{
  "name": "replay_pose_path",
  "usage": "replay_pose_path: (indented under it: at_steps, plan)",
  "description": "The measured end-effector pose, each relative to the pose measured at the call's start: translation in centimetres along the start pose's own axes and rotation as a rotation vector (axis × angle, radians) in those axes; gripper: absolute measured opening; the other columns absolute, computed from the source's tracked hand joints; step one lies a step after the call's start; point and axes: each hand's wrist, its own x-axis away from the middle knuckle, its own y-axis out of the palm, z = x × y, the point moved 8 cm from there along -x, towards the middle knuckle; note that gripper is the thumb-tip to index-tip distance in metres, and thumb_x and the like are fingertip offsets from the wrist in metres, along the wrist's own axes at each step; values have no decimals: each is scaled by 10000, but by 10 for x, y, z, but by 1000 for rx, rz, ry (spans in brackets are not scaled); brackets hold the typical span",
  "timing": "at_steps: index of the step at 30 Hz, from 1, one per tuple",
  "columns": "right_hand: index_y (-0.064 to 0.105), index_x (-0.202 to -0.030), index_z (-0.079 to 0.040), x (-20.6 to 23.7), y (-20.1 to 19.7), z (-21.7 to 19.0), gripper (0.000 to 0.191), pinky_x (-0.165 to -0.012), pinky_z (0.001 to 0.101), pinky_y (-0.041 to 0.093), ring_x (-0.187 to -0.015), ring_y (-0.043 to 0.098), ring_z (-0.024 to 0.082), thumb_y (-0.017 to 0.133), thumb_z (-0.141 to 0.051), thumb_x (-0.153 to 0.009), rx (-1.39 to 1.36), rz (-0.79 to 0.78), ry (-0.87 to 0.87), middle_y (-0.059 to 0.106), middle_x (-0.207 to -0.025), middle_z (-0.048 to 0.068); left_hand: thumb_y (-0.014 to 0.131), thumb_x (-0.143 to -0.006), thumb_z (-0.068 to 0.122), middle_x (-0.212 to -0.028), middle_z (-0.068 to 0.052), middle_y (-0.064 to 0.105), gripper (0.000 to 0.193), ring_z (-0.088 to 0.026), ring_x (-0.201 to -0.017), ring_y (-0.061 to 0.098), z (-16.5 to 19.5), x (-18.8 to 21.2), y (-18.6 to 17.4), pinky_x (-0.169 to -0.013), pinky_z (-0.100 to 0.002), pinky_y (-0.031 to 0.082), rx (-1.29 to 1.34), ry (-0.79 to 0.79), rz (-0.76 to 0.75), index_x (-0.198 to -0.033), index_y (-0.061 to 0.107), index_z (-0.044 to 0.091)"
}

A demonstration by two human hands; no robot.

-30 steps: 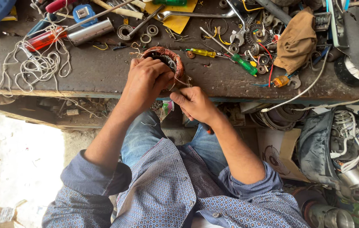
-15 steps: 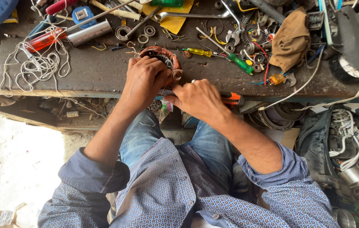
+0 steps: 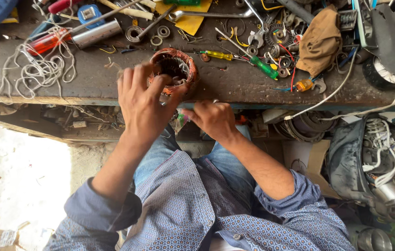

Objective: The person uses a utility knife to scrape and trim copper windings on a cylindrical electrical coil. They repeatedly rotate the coil, scrape the surface, and pull away loose strands of wire while working at a cluttered bench.

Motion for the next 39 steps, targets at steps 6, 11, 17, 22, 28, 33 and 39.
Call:
replay_pose_path:
  at_steps: [6,11,17,22,28,33,39]
  plan:
    - [563,-723,-83,22,8,-16,441,-483,383,475,-511,602,241,717,-412,-972,-102,111,29,558,-586,58,806,-788,120,-1002,-52,597,156,-255,-891,564,10,19,19,-733,-403,435,-127,-55,-147,-906,704,124]
    - [609,-723,-82,59,16,10,375,-463,361,461,-491,628,234,763,-333,-955,-295,113,324,602,-574,70,763,-843,111,-1023,-83,587,164,-280,-935,596,-1,62,33,-772,-411,510,283,-117,-233,-950,645,76]
    - [654,-826,-55,122,6,53,281,-499,316,440,-549,604,173,712,-275,-991,-350,221,628,614,-635,54,762,-763,138,-975,-107,571,214,-319,-919,621,0,124,71,-728,-435,537,377,-51,-569,-924,630,86]
    - [600,-784,-44,174,25,83,336,-486,262,438,-508,542,81,625,-253,-1046,-792,236,1054,556,-579,1,822,-775,282,-1021,-167,591,356,-351,-964,616,-19,167,81,-796,-446,531,427,-187,-647,-1009,667,62]
    - [548,-784,-53,143,23,75,405,-485,240,426,-492,556,91,487,-295,-1103,-1146,147,967,577,-594,9,701,-917,234,-1314,-156,640,380,-249,-1091,670,-81,191,80,-875,-398,619,1258,-869,-266,-1220,691,6]
    - [534,-783,-49,73,12,38,400,-450,248,410,-467,536,89,513,-309,-1087,-1148,-18,818,554,-585,6,547,-962,61,-1275,-133,720,340,-214,-960,746,-149,188,38,-882,-366,616,770,-1043,3,-1272,688,67]
    - [556,-752,-45,19,3,22,448,-432,251,432,-452,539,81,533,-363,-1067,-969,-80,802,563,-557,14,587,-957,-37,-1252,-99,755,358,-247,-1056,736,-140,154,-17,-959,-408,518,23,-612,-222,-1240,756,101]
